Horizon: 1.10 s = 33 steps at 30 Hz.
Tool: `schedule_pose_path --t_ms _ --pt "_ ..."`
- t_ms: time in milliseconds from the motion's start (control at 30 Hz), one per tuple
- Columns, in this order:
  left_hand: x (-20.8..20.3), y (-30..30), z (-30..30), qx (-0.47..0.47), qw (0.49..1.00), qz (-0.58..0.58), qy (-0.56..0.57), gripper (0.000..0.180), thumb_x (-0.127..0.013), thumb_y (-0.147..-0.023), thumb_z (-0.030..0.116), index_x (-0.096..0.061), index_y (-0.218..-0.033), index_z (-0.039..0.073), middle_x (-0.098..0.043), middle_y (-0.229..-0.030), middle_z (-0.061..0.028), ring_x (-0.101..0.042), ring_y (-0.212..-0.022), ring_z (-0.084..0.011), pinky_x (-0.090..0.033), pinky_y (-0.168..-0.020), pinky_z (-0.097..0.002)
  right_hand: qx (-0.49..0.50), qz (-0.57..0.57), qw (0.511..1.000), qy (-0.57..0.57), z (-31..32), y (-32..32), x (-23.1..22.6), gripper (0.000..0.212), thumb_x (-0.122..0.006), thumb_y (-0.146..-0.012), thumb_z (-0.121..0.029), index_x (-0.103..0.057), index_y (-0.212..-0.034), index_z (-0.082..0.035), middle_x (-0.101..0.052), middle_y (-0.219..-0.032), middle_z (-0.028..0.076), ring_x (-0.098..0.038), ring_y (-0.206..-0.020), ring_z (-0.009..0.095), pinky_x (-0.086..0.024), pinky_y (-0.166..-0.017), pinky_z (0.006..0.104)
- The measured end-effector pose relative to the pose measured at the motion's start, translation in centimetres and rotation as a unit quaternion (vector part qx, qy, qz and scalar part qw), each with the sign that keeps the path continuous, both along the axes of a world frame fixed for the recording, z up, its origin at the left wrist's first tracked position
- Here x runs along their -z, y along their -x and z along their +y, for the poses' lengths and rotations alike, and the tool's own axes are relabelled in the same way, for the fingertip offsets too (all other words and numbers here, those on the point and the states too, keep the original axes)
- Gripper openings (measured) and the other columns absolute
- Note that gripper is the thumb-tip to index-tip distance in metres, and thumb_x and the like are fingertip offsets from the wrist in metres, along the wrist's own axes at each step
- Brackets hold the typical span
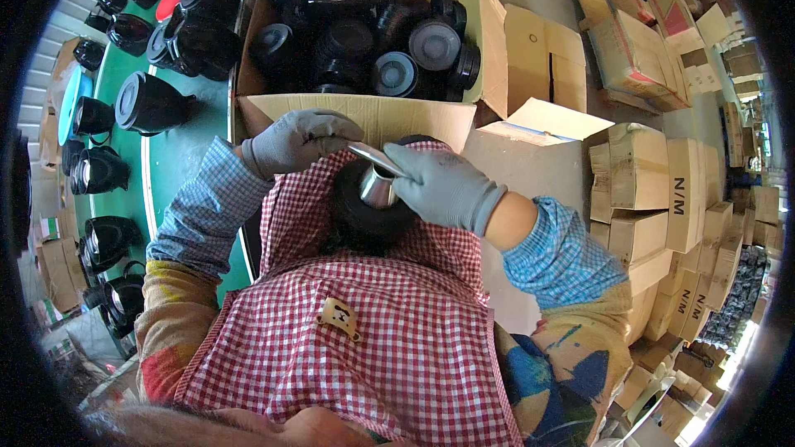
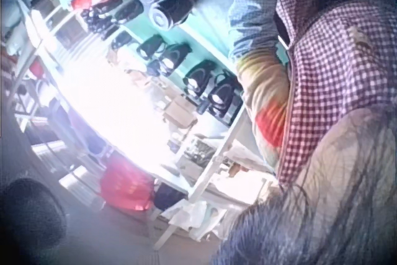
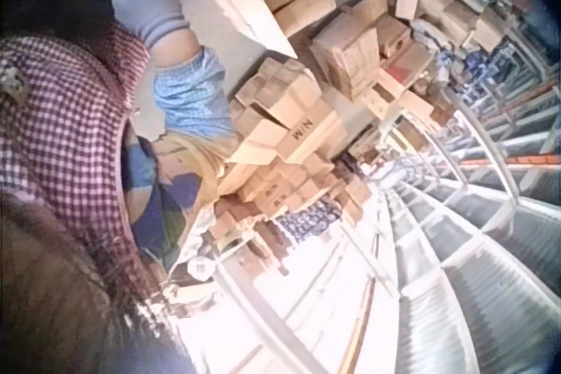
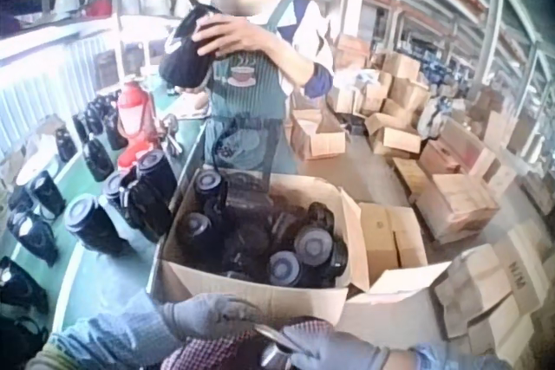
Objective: The person assembles black electric kettles by inserting a metal rod into the base of each kettle and placing the lid on top. The person handles the kettles one at a time from a cardboard box and places the assembled units onto a green conveyor belt.
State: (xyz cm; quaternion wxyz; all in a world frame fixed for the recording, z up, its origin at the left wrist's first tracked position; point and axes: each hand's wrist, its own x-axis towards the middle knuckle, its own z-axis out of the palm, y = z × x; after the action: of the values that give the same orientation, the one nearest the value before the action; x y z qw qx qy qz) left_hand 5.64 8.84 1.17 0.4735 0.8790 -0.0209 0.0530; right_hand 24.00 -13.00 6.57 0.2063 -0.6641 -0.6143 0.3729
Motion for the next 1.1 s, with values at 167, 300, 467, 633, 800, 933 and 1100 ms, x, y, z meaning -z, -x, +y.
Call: schedule_pose_path --t_ms 167,300,467,633,800,933,1100 --pt "-1.1 -1.1 0.5 0.025 0.997 0.05 0.053 0.021 -0.064 -0.096 0.014 -0.07 -0.111 0.0 -0.072 -0.101 -0.0174 -0.071 -0.093 -0.0305 -0.057 -0.082 -0.0377 -0.094 -0.062 0.989 0.093 0.9 -1.7 -0.8 0.041 -0.056 -0.097 -0.036 -0.053 -0.128 -0.008 -0.068 -0.099 0.023 -0.068 -0.091 0.042 -0.054 -0.079 0.049" --pt "-1.5 -1.7 -0.5 -0.028 0.984 0.166 0.054 0.029 -0.059 -0.098 0.026 -0.072 -0.106 0.001 -0.072 -0.096 -0.0189 -0.071 -0.091 -0.0345 -0.056 -0.082 -0.0427 -0.13 -0.131 0.982 -0.029 1.0 -2.6 2.2 0.068 -0.054 -0.097 -0.048 -0.039 -0.154 -0.015 -0.051 -0.141 0.023 -0.053 -0.127 0.04 -0.039 -0.108 0.0513" --pt "1.3 -2.9 0.4 -0.066 0.971 0.22 0.063 0.036 -0.056 -0.098 0.03 -0.072 -0.106 -0.001 -0.072 -0.093 -0.0218 -0.071 -0.088 -0.036 -0.055 -0.084 -0.045 -0.115 -0.091 0.98 -0.136 1.5 -1.5 3.9 0.076 -0.054 -0.095 -0.054 -0.034 -0.158 -0.018 -0.027 -0.162 0.021 -0.024 -0.149 0.042 -0.012 -0.122 0.0554" --pt "4.4 -8.5 0.0 -0.056 0.961 0.254 0.09 0.035 -0.061 -0.094 0.034 -0.074 -0.101 0.002 -0.073 -0.093 -0.0191 -0.071 -0.091 -0.0334 -0.054 -0.084 -0.0422 -0.146 0.046 0.982 -0.11 3.4 3.7 1.7 0.075 -0.045 -0.101 -0.054 -0.027 -0.16 -0.012 -0.028 -0.162 0.022 -0.021 -0.152 0.039 -0.008 -0.123 0.0564" --pt "9.6 -6.9 0.4 -0.148 0.983 0.041 0.096 0.033 -0.067 -0.091 0.031 -0.069 -0.11 0.005 -0.069 -0.11 -0.0157 -0.066 -0.105 -0.0327 -0.05 -0.094 -0.0415 -0.04 0.335 0.922 -0.188 4.9 2.7 6.3 0.082 -0.042 -0.103 -0.052 -0.006 -0.163 -0.009 -0.023 -0.163 0.025 -0.024 -0.152 0.036 -0.023 -0.122 0.0416" --pt "-2.0 -0.5 0.1 -0.128 0.963 -0.237 -0.031 0.017 -0.063 -0.093 0.016 -0.068 -0.104 0.004 -0.067 -0.102 -0.0143 -0.067 -0.092 -0.0292 -0.053 -0.082 -0.0401 0.063 0.563 0.823 0.042 5.1 1.2 3.9 0.115 -0.023 -0.085 -0.091 -0.001 -0.163 -0.009 -0.017 -0.166 0.02 -0.022 -0.153 0.034 -0.018 -0.124 0.0427" --pt "-1.6 -2.9 -9.9 0.03 0.964 -0.244 -0.106 0.03 -0.069 -0.089 0.043 -0.067 -0.096 0.014 -0.065 -0.098 -0.0042 -0.061 -0.09 -0.0231 -0.048 -0.08 -0.0392 0.059 0.705 0.699 0.099 5.3 1.0 4.5 0.107 -0.017 -0.086 -0.089 -0.009 -0.164 -0.016 -0.016 -0.168 0.017 -0.024 -0.152 0.034 -0.015 -0.124 0.046"
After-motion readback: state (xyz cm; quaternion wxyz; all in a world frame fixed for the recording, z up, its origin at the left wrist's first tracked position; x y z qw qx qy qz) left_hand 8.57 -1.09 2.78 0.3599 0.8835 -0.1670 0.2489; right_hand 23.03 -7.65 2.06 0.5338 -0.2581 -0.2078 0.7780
